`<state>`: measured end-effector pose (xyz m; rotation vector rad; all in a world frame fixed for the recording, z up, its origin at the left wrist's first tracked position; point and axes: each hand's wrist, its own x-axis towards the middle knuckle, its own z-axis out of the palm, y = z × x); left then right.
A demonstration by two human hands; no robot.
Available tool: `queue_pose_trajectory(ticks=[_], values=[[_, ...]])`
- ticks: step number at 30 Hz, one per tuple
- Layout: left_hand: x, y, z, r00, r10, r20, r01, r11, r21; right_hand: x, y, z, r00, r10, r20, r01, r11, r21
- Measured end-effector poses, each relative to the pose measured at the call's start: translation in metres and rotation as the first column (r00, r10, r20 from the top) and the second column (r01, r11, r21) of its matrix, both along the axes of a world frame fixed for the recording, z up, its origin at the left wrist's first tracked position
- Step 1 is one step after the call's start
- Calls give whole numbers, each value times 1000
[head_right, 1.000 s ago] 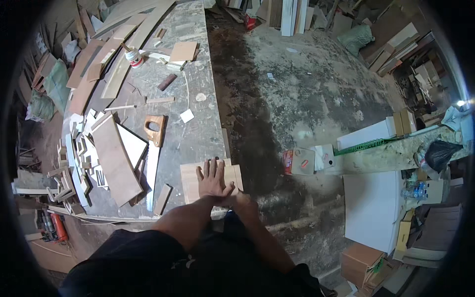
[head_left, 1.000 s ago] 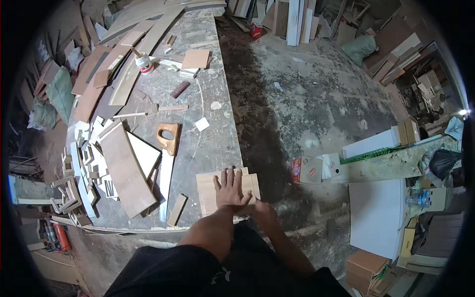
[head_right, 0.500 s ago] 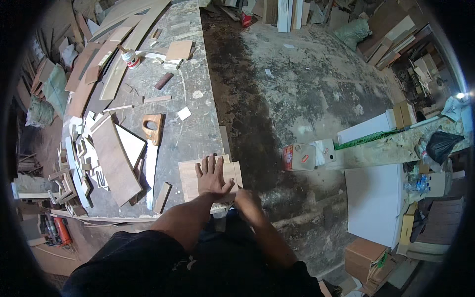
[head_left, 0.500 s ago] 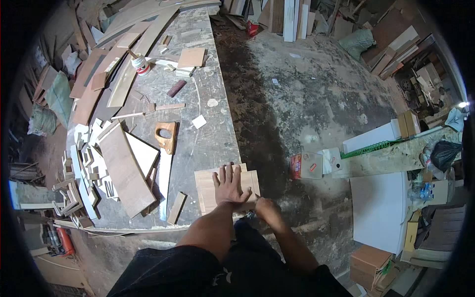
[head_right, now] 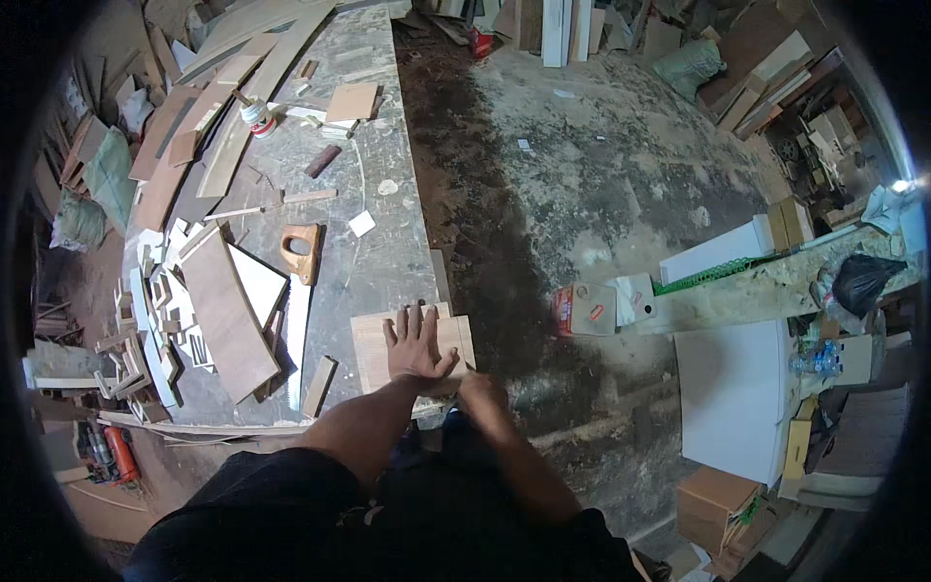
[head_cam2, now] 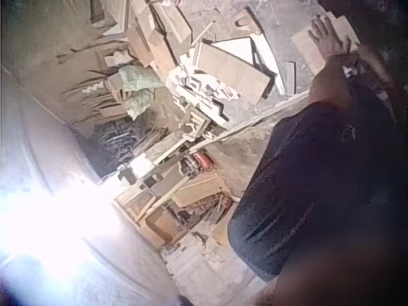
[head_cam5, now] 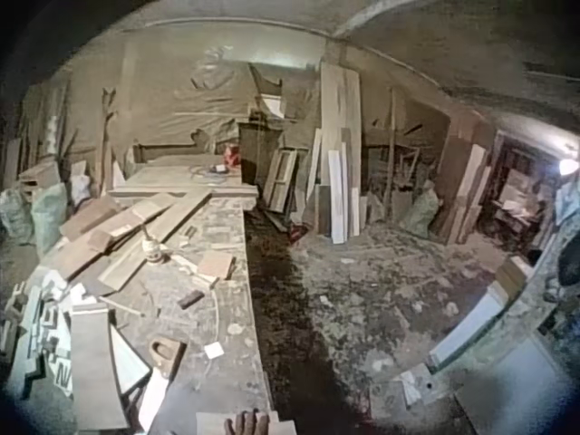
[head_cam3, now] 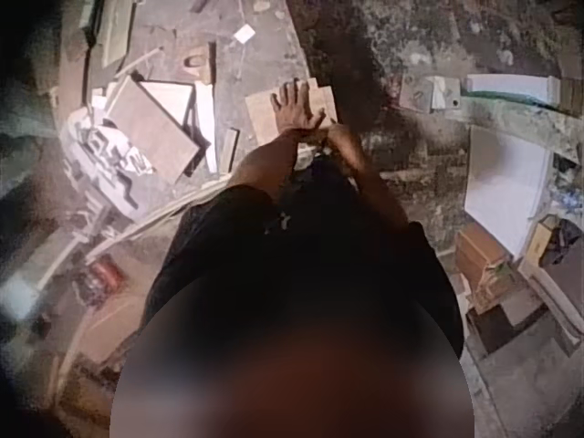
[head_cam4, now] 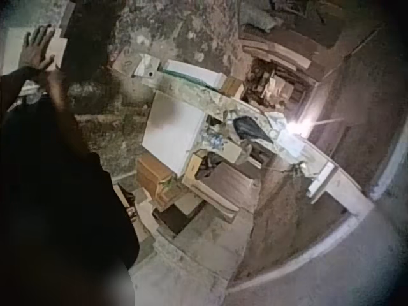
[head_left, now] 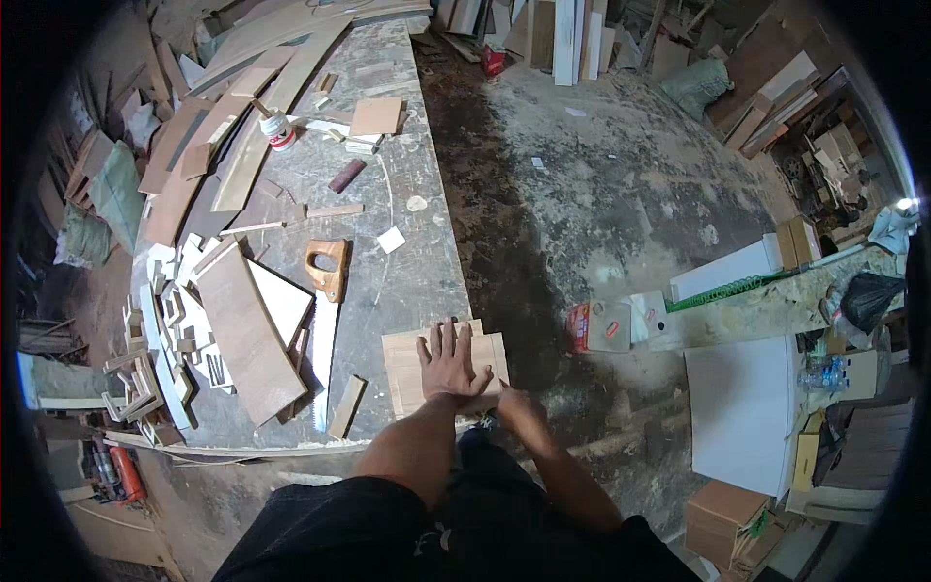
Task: Cutting and marking a small wooden panel using a utility knife.
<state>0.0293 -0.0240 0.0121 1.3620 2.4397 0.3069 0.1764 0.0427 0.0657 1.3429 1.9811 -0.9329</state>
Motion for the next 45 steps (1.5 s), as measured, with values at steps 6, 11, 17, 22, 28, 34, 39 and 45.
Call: queue_pose_trajectory(ticks=[6,11,17,22,28,34,39,45], values=[[8,0,-4,1000,-25,-3,25,999,48,23,5,-38,984,174,-34,-172,983,58],[3,-7,-12,999,11,-38,-10,1000,28,10,-15,-8,997,37,-61,-30,993,110],[-2,-10,-6,999,2,-40,-1,1000,15,8,-9,-6,996,78,-41,-74,993,95],[9,1,-2,999,-23,-25,24,999,29,9,-2,-21,1000,7,14,-7,1000,7],[5,-4,3,999,-9,-32,10,999,30,4,-1,-3,997,-24,67,26,999,-25],[5,2,1,1000,4,-14,-3,999,37,4,-8,-18,999,-16,-29,20,992,128],[4,0,-5,1000,11,-27,-9,998,55,21,-4,-44,997,83,2,-83,992,94],[9,1,-6,1000,-6,-10,6,999,40,21,1,-47,995,71,-76,-63,992,107]])
